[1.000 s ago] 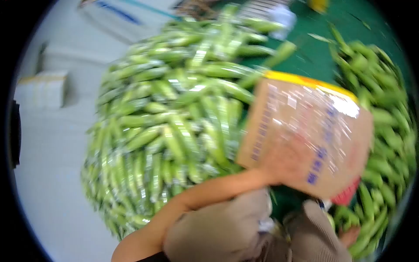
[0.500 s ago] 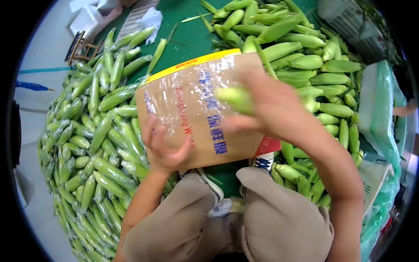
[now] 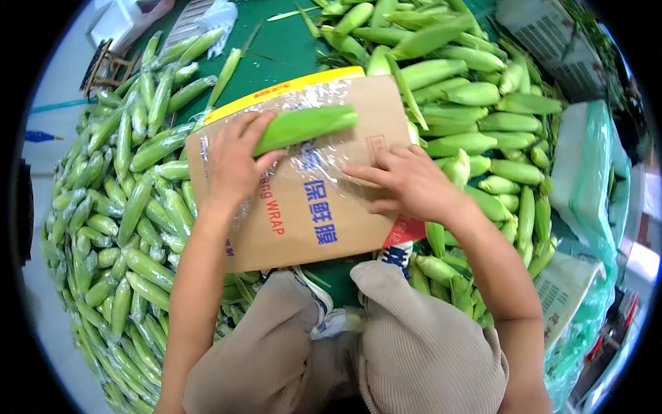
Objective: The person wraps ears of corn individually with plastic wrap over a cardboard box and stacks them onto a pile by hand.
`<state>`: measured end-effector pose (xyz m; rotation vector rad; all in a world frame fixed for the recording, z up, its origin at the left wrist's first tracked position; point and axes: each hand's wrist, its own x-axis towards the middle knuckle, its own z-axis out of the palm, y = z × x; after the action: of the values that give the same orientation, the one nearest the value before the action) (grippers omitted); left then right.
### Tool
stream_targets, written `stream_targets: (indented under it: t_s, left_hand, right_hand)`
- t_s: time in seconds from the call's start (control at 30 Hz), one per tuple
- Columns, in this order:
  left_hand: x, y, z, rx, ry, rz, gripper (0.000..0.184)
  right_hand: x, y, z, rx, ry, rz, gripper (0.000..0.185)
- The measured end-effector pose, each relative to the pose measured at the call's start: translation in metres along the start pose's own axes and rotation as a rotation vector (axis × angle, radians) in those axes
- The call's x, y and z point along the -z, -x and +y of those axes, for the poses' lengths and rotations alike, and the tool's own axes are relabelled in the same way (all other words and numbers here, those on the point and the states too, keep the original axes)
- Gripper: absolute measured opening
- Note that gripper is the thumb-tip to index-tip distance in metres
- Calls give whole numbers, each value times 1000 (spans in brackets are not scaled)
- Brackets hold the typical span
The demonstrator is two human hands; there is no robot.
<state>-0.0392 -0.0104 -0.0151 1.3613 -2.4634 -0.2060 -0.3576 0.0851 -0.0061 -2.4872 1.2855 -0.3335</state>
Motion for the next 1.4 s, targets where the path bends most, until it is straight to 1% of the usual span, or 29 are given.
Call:
stream_targets:
  t_s: [0.1,0.13,0.23,0.3,0.33,0.43,0.5,0.53,0.6,0.63,0.67,0.77,0.83,0.87,0.9,0.97,1.0,1.1,1.13,1.17,1.23,1.27,1.33,1.37,1.4]
  left_hand:
    - [4,-1,-3,-10,73,-4,67]
    - [4,1,-3,-5,56,-5,69]
    - [7,8,-6,-18,47,-52,70]
    - [12,13,-6,-32,26,-65,69]
    - [16,16,-2,-41,23,-78,69]
    - [16,23,7,-31,60,-139,72]
    - [17,18,3,-22,79,-146,76]
    - [19,16,1,-92,104,-87,78]
    - [21,15,-7,-232,157,27,82]
    - [19,30,-12,-150,132,93,83]
    - [14,57,-14,-65,108,163,84]
    - [12,97,-14,184,-96,29,56]
    - [18,107,-18,311,-16,-119,38]
    - [9,109,-29,276,-15,22,18]
    - [3,114,-35,303,-25,131,16]
    - [-3,120,-45,337,-46,342,13]
    - [1,130,-38,549,185,382,13]
    - [6,143,7,527,608,671,20]
    - [-1,150,16,509,637,603,32]
    - [-1,151,17,321,446,504,34]
    - [6,146,19,-48,61,303,41]
    - [8,150,25,-14,72,208,58]
    - [24,113,23,159,-20,-87,62]
    - [29,82,10,139,-111,-77,60]
    - [28,47,-9,122,-204,-61,58]
  right_hand:
    - [-17,-21,4,-78,-76,71,41]
    - [-28,-24,15,39,-85,104,27]
    - [-40,9,31,11,-270,284,12]
    - [-59,43,22,-352,-748,503,12]
    - [-50,39,3,-368,-953,611,15]
    - [-30,-24,-20,-454,-874,676,19]
    - [-29,-64,-19,-206,-285,432,34]
    - [-28,-81,-23,-81,-51,296,53]
    - [-28,-95,-20,-104,60,190,60]
    - [-28,-102,-19,-103,118,128,64]
    - [-29,-106,-17,-84,122,149,62]
    - [-37,-101,-8,-44,121,199,59]
    - [-34,-96,-1,12,46,212,54]
    - [-33,-93,0,-9,44,192,53]
    - [-30,-90,-1,-26,46,176,51]
    - [-20,-83,2,54,-12,40,55]
    - [-17,-83,3,82,-40,-27,57]
    - [-8,-82,-14,261,-198,-246,57]
    - [-9,-80,-24,254,-306,-337,51]
    - [-19,-71,-27,262,-312,-319,51]
    - [-22,-66,-32,172,-240,-340,54]
    - [-19,-67,-30,165,-144,-240,58]
    - [-6,-77,-40,130,29,-36,67]
    - [-13,-84,-42,20,-25,113,73]
    - [-17,-93,-44,-4,-10,224,76]
